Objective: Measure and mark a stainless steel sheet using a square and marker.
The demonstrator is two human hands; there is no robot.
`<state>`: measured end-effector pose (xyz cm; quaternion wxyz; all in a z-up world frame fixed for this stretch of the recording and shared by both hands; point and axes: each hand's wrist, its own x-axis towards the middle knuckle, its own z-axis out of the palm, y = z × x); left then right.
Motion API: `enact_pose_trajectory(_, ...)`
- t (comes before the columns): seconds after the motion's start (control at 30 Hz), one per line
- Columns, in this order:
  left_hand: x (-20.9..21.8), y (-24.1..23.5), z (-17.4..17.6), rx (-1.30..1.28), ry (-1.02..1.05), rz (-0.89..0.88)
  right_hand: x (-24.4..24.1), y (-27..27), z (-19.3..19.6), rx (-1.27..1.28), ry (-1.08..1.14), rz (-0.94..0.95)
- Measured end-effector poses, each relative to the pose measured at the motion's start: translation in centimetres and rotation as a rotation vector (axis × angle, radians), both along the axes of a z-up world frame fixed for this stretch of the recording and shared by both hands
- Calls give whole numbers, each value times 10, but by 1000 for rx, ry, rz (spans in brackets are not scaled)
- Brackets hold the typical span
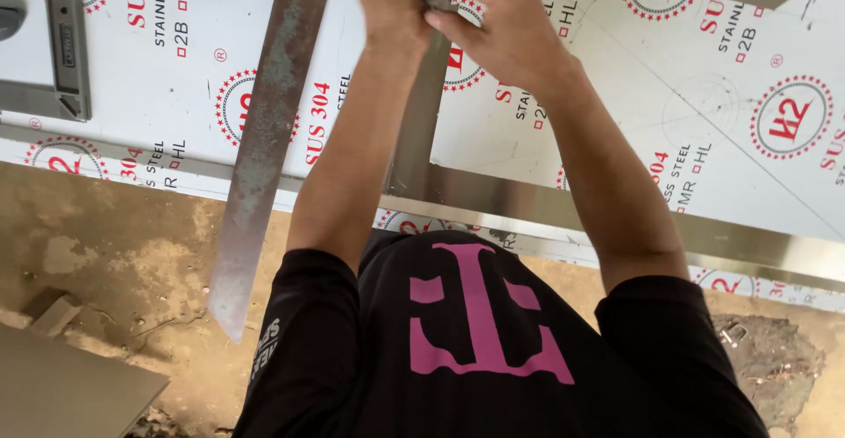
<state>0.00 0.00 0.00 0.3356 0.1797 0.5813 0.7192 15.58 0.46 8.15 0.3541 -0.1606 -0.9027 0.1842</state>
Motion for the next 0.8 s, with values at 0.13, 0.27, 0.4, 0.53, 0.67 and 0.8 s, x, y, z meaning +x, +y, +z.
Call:
enact_pose_trajectory(0.13,-39,-9,-60,-1,-59,60,27,40,-66,-507,110,11)
enact_pose_trajectory(0.27,-41,-15,-100,-325,787,-101,27,74,-190,-410,-43,-346)
enact_pose_trajectory(0.4,-38,0,-121,-530,1153,-436,-1,62,-219,-400,-193,-471)
enact_pose_trajectory(0.53,-34,16,-115,-552,1068,-608,-14,63,-222,-328,-145,-519)
enact_pose_trajectory(0.67,-37,26,-134,-462,1149,-679,-21,64,-229,-322,-147,-525)
enact_pose_trajectory(0.8,-47,37,-148,-353,1215,-758,-19,71,-241,-188,-218,-457)
